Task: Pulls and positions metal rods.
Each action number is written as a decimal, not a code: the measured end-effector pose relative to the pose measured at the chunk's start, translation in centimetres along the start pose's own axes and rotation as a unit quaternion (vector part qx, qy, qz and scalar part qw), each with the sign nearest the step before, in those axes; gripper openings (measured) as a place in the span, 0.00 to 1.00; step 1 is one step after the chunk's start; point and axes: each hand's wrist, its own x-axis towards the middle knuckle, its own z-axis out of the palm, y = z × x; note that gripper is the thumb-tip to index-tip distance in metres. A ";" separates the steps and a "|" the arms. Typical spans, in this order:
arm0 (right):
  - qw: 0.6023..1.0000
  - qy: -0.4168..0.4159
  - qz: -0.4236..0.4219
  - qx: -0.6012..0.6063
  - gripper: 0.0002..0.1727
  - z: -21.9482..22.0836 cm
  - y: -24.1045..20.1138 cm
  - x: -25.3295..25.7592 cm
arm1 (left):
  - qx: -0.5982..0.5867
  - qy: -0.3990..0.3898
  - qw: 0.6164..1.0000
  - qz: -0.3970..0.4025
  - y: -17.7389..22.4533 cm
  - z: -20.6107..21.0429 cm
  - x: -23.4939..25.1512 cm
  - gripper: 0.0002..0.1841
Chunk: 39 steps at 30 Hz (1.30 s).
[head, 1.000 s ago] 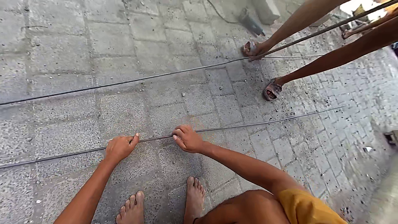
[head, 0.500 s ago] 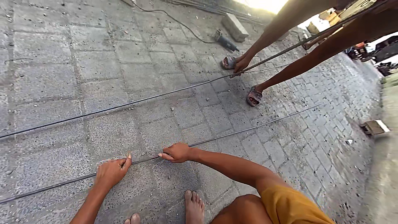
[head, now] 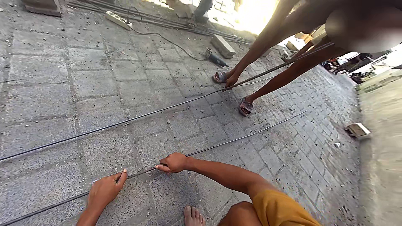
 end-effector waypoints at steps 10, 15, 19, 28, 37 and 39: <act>1.000 -0.005 0.003 0.001 0.37 0.7 -0.3 -0.5 | -0.004 0.027 0.999 0.022 -0.1 0.7 -0.8 0.40; 1.000 -0.012 0.005 0.004 0.37 0.4 -0.4 -0.3 | 0.000 0.018 1.000 0.012 -0.3 0.7 -0.6 0.39; 1.000 -0.003 -0.004 0.005 0.36 0.3 -0.3 -0.2 | -0.004 0.021 1.000 0.013 -0.2 0.6 -0.6 0.39; 1.000 -0.021 0.006 -0.001 0.38 0.3 -0.3 -0.2 | -0.003 0.034 0.999 0.018 -0.2 0.8 -0.6 0.39; 1.000 -0.016 0.003 0.006 0.37 0.2 -0.2 0.0 | -0.005 0.031 0.999 0.013 -0.1 0.6 -0.5 0.38; 1.000 -0.014 0.003 0.004 0.37 0.2 -0.1 0.1 | -0.007 0.031 0.999 0.011 -0.1 0.6 -0.4 0.38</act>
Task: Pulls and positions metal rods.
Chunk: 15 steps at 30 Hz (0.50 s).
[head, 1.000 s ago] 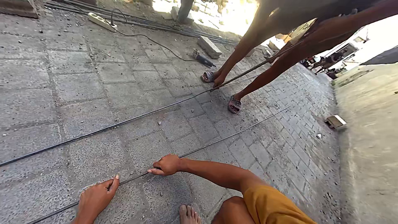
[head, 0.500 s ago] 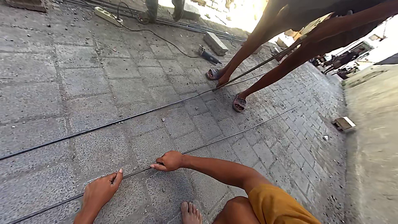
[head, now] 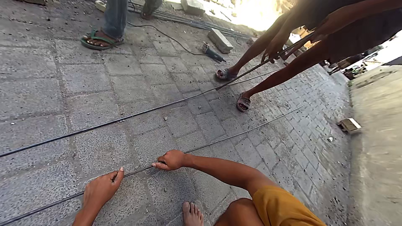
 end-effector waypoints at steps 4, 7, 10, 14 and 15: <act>1.000 -0.002 0.002 -0.006 0.37 0.0 0.1 0.2 | -0.001 0.005 1.000 0.003 0.0 0.0 0.0 0.38; 1.000 -0.003 0.002 -0.006 0.38 0.0 0.1 0.2 | 0.000 0.001 1.000 0.001 0.1 -0.1 0.0 0.38; 1.000 -0.006 0.003 -0.007 0.38 0.1 0.1 0.3 | 0.000 0.005 1.000 0.003 0.1 0.0 0.0 0.38; 1.000 -0.005 0.002 -0.010 0.38 0.1 0.1 0.3 | 0.003 0.007 1.000 0.007 -0.1 0.1 0.0 0.38; 1.000 -0.005 0.001 -0.010 0.38 0.1 0.1 0.3 | 0.002 0.007 1.000 0.008 -0.1 0.1 0.0 0.38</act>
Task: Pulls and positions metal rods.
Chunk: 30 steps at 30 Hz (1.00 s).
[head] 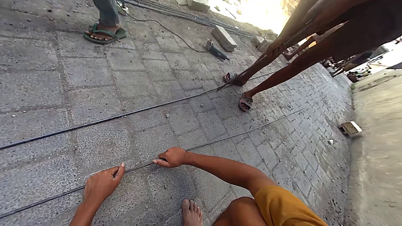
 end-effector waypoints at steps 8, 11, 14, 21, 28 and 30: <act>1.000 -0.007 0.007 0.001 0.38 -0.2 -0.1 0.0 | -0.004 0.001 1.000 0.005 0.0 0.0 0.0 0.39; 1.000 -0.006 0.006 0.001 0.38 -0.2 0.0 0.1 | -0.003 0.003 1.000 0.003 0.0 0.0 0.1 0.39; 1.000 -0.007 0.007 0.001 0.38 -0.3 0.0 0.1 | -0.005 0.004 1.000 0.000 0.0 0.0 0.2 0.39; 1.000 -0.009 0.011 -0.001 0.38 -0.5 -0.1 0.1 | -0.005 0.006 1.000 -0.001 -0.1 0.1 0.3 0.38; 1.000 -0.009 0.010 -0.001 0.38 -0.5 0.0 0.2 | -0.008 -0.002 1.000 -0.007 -0.1 0.0 0.3 0.38; 1.000 -0.007 0.009 -0.001 0.38 -0.5 0.0 0.2 | -0.007 0.000 1.000 -0.006 -0.1 0.1 0.3 0.38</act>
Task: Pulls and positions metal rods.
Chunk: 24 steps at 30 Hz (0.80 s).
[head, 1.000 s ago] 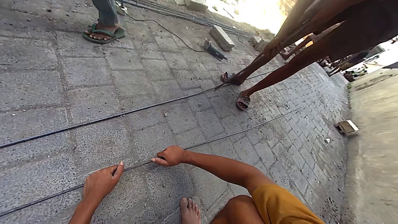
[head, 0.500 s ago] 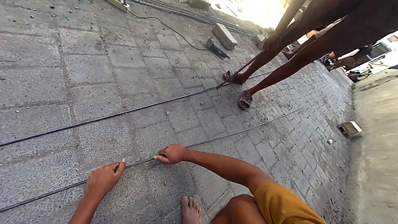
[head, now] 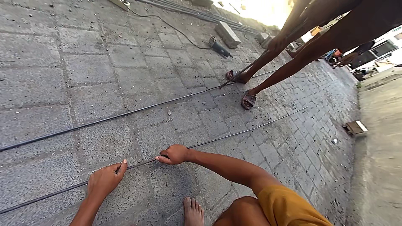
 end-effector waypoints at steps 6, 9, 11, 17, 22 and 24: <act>1.000 -0.005 0.002 0.000 0.39 0.1 -0.1 -0.1 | 0.000 0.005 1.000 0.005 0.1 0.0 -0.1 0.39; 1.000 -0.003 0.001 0.002 0.39 0.3 0.0 -0.1 | -0.004 0.003 1.000 0.005 0.2 -0.1 -0.3 0.38; 1.000 -0.005 0.001 0.001 0.39 0.3 0.0 -0.1 | -0.004 0.001 1.000 0.005 0.1 -0.1 -0.3 0.38; 1.000 0.005 -0.004 0.002 0.39 0.3 0.2 0.0 | -0.005 0.003 1.000 0.006 0.1 0.0 -0.1 0.38; 1.000 0.008 -0.004 0.004 0.39 0.4 0.2 -0.1 | -0.003 -0.003 1.000 0.007 0.0 -0.1 -0.2 0.38; 1.000 0.009 -0.006 0.001 0.39 0.6 0.3 -0.1 | -0.002 -0.009 1.000 0.007 0.0 -0.2 -0.3 0.38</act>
